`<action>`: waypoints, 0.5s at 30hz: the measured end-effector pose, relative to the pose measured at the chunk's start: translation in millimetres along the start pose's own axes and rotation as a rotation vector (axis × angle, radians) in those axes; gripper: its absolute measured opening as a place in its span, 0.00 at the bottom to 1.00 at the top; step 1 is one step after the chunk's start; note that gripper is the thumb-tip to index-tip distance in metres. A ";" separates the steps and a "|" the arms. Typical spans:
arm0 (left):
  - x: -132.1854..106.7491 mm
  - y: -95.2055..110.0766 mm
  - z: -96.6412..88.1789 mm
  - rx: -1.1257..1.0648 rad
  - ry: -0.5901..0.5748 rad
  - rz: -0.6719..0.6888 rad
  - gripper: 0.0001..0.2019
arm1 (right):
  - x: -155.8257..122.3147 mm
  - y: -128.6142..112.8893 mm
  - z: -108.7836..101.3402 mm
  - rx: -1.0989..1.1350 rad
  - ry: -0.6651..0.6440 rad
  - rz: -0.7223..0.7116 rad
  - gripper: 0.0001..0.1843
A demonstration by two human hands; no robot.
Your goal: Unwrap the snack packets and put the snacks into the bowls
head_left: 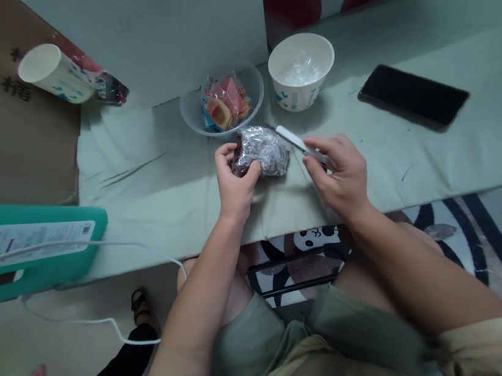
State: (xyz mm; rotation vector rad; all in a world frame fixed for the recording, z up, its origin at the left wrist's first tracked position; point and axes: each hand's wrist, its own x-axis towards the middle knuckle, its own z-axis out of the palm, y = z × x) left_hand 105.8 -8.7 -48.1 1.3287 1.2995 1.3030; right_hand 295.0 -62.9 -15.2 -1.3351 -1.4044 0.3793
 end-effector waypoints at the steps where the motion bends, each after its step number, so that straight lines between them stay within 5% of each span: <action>1: -0.2 0.8 -0.2 0.000 0.001 0.005 0.25 | -0.9 -1.4 1.3 -0.004 -0.029 -0.033 0.11; 8: 4.2 -1.3 -11.2 -0.027 -0.038 -0.021 0.24 | -1.5 8.5 12.6 -0.054 -0.183 -0.097 0.15; 15: 10.4 -3.1 -42.5 -0.188 -0.059 -0.175 0.24 | 3.2 22.6 -7.4 -0.174 -0.244 -0.095 0.14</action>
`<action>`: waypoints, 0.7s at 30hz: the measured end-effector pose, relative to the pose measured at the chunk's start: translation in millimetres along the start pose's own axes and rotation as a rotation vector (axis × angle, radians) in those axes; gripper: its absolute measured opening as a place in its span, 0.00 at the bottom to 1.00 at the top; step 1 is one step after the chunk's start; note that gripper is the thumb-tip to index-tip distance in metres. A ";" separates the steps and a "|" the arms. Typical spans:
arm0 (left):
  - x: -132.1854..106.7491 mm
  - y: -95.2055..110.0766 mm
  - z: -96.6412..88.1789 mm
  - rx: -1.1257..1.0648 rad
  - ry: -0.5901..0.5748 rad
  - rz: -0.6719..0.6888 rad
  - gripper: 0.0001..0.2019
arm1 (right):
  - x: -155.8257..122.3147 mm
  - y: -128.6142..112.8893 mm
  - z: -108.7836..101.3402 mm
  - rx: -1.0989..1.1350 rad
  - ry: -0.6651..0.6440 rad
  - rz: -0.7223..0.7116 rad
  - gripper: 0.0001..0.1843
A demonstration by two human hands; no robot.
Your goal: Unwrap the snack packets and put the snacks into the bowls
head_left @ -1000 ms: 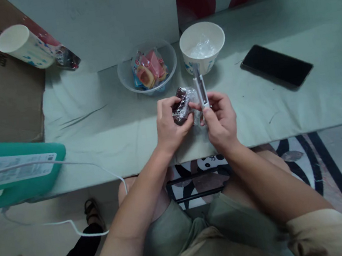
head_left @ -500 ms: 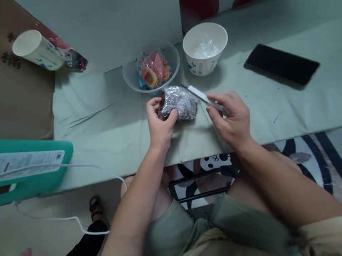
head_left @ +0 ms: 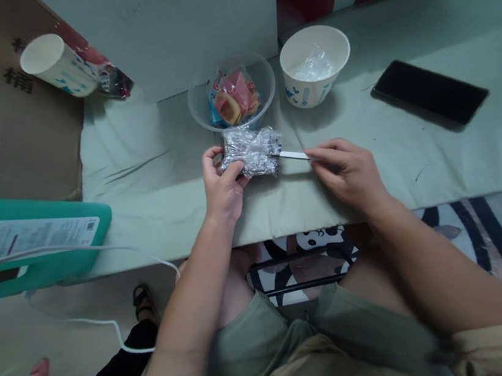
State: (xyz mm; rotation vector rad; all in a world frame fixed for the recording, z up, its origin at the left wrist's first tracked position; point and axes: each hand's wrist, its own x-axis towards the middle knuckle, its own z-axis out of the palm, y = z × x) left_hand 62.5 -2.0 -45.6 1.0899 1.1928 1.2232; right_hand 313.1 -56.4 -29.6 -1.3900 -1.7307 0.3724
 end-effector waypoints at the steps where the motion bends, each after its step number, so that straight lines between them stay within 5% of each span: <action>1: 0.4 0.9 -3.1 -0.020 0.032 -0.008 0.25 | -0.4 3.2 -3.4 -0.022 -0.006 0.014 0.14; 6: -2.3 3.8 -10.3 -0.014 0.107 0.031 0.22 | 1.2 20.8 -15.8 -0.160 0.073 0.085 0.13; 12: -19.3 12.0 -13.7 0.449 0.061 0.303 0.20 | 7.4 40.7 -14.6 -0.393 0.173 0.203 0.12; 16: -17.0 15.7 -23.3 0.571 0.078 0.414 0.32 | 7.0 40.4 -11.3 -0.420 0.307 0.174 0.17; 21: -8.0 13.4 -22.6 0.488 -0.025 0.366 0.29 | 7.3 7.0 8.7 -0.135 0.065 -0.076 0.28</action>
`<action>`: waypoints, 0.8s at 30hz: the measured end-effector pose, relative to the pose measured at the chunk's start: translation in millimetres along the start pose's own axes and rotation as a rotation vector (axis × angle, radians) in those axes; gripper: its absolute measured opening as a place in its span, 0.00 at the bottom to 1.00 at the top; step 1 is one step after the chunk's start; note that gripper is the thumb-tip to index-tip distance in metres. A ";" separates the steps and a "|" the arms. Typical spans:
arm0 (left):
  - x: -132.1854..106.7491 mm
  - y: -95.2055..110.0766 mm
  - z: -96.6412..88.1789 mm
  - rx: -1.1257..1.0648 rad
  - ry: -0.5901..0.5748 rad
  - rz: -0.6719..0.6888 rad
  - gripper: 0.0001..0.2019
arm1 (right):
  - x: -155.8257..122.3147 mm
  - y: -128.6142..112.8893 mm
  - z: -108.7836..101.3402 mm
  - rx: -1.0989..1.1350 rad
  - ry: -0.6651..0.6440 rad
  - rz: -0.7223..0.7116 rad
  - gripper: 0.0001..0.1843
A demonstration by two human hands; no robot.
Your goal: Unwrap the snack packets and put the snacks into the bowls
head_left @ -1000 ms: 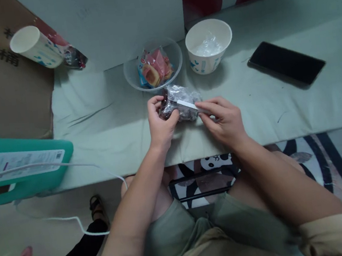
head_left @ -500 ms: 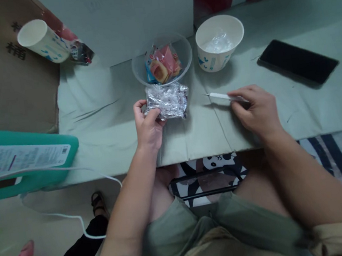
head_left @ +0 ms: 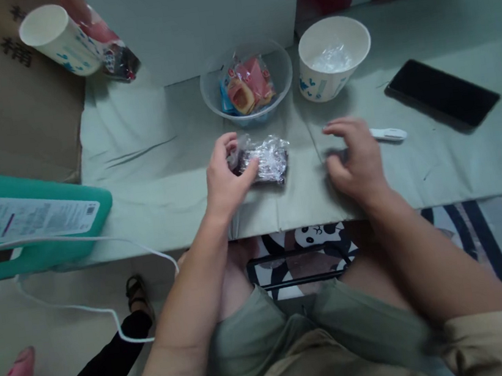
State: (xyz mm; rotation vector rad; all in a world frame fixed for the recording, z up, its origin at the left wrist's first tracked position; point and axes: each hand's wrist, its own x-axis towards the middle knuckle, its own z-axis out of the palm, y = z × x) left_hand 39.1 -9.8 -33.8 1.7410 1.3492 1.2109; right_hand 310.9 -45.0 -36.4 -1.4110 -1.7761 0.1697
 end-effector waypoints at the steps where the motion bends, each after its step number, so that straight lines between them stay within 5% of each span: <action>1: 0.4 1.5 1.6 -0.026 -0.001 -0.024 0.26 | 0.8 -8.5 4.3 0.064 -0.055 -0.047 0.31; 5: -0.7 12.7 5.8 -0.150 -0.120 -0.103 0.17 | 5.2 -27.7 14.4 0.230 -0.163 -0.120 0.39; 7: -1.0 16.7 5.8 -0.191 -0.156 -0.127 0.16 | 7.0 -26.7 12.9 0.236 -0.171 -0.115 0.34; 12: 4.5 11.5 0.7 -0.208 -0.048 -0.165 0.13 | 8.2 -11.1 -2.8 0.205 -0.062 0.030 0.13; 16: 8.9 6.5 -3.9 -0.131 0.005 -0.124 0.11 | 9.7 -5.2 -10.9 0.158 0.076 0.109 0.14; 20: 6.9 13.9 -3.7 0.016 -0.087 -0.044 0.11 | 12.7 -10.8 -1.4 0.214 -0.062 -0.051 0.31; 24: 6.6 17.0 -1.3 0.033 0.000 0.031 0.09 | 16.3 -12.3 10.5 0.276 -0.089 -0.065 0.18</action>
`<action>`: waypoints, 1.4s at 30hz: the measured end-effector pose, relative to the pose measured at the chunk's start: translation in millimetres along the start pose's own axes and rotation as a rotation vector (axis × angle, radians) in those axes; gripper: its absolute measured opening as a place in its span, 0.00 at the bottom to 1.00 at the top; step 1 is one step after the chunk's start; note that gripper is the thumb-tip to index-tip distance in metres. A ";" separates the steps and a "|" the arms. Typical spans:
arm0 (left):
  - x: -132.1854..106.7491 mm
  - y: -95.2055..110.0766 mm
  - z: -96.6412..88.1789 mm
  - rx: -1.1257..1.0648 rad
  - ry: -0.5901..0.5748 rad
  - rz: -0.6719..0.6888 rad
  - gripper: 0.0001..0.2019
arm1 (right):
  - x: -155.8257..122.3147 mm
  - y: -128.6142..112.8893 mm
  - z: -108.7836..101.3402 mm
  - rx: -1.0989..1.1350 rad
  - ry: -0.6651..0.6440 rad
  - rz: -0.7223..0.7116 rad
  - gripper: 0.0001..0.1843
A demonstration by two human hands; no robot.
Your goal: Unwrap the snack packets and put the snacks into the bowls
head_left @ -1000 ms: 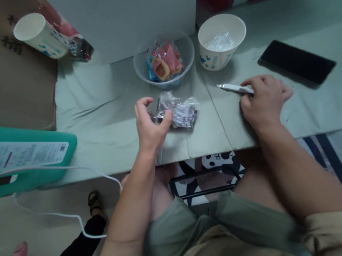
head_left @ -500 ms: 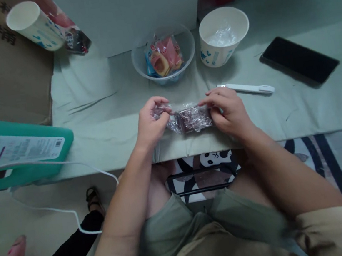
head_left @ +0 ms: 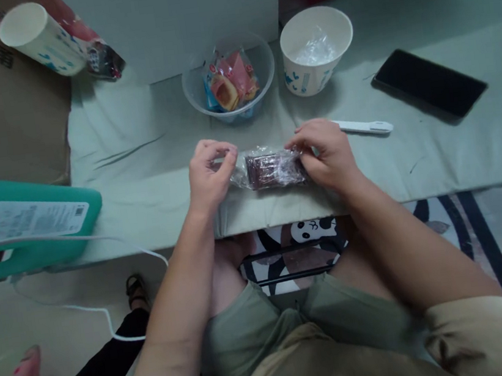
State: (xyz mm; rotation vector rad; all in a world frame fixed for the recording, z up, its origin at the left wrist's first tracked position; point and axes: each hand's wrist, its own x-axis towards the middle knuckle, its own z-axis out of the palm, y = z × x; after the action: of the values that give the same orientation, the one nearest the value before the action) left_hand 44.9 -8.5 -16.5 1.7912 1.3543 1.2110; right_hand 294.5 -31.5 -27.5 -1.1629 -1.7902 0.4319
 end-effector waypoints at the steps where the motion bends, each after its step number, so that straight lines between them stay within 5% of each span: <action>1: 1.1 -1.8 0.1 -0.039 0.051 0.013 0.10 | 0.9 2.0 -0.6 0.029 0.042 0.019 0.14; 7: 12.6 -16.3 -3.4 -0.348 0.240 -0.014 0.12 | 2.8 24.1 -25.2 0.071 0.332 0.229 0.10; 10: 13.6 -13.6 -5.0 -0.402 0.293 0.082 0.14 | 1.7 34.0 -37.5 -0.024 0.474 0.293 0.12; 14: 0.7 1.1 -10.6 -0.373 0.215 0.228 0.13 | -4.5 20.6 -45.4 -0.110 0.595 0.182 0.16; 21: -23.0 36.0 -33.1 -0.002 -0.314 0.252 0.08 | -19.3 -36.5 -41.5 -0.327 -0.208 -0.225 0.12; 24: -20.5 48.3 -38.9 0.131 -0.525 0.093 0.10 | -22.7 -43.8 -49.2 -0.393 -0.377 -0.173 0.11; 28: -17.0 56.1 -42.1 0.233 -0.807 -0.253 0.13 | -25.2 -47.4 -62.7 -0.260 -0.753 0.076 0.18; 30: -15.9 54.7 -41.4 0.261 -0.755 -0.285 0.12 | -25.7 -48.0 -64.8 -0.221 -0.819 0.151 0.22; 31: -14.8 52.4 -40.1 0.284 -0.637 -0.242 0.10 | -25.8 -47.9 -64.2 -0.228 -0.786 0.173 0.24; 33: -11.1 44.5 -35.0 0.356 -0.331 -0.097 0.08 | -25.6 -46.8 -59.9 -0.264 -0.631 0.220 0.25; 35: -5.6 33.7 -27.1 0.427 -0.138 0.016 0.20 | -24.9 -44.5 -52.3 -0.290 -0.424 0.252 0.25; 36: -2.5 28.2 -22.6 0.439 -0.127 0.033 0.24 | -24.4 -43.0 -47.6 -0.285 -0.327 0.241 0.24; 38: 2.9 20.0 -13.1 0.404 -0.200 -0.018 0.16 | -23.0 -39.1 -37.1 -0.253 -0.187 0.155 0.22; 40: 6.3 18.0 -3.8 0.286 -0.244 -0.133 0.04 | -21.4 -34.7 -26.2 -0.214 -0.155 0.033 0.20; 42: 7.6 22.7 5.1 0.071 -0.215 -0.307 0.08 | -19.8 -30.6 -15.8 -0.198 -0.191 -0.041 0.19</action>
State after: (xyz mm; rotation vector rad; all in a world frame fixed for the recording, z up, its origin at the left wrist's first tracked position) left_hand 59.6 -8.1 3.1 1.6323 1.4923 0.7940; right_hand 294.1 -66.3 -8.3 -1.2521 -2.0568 0.3570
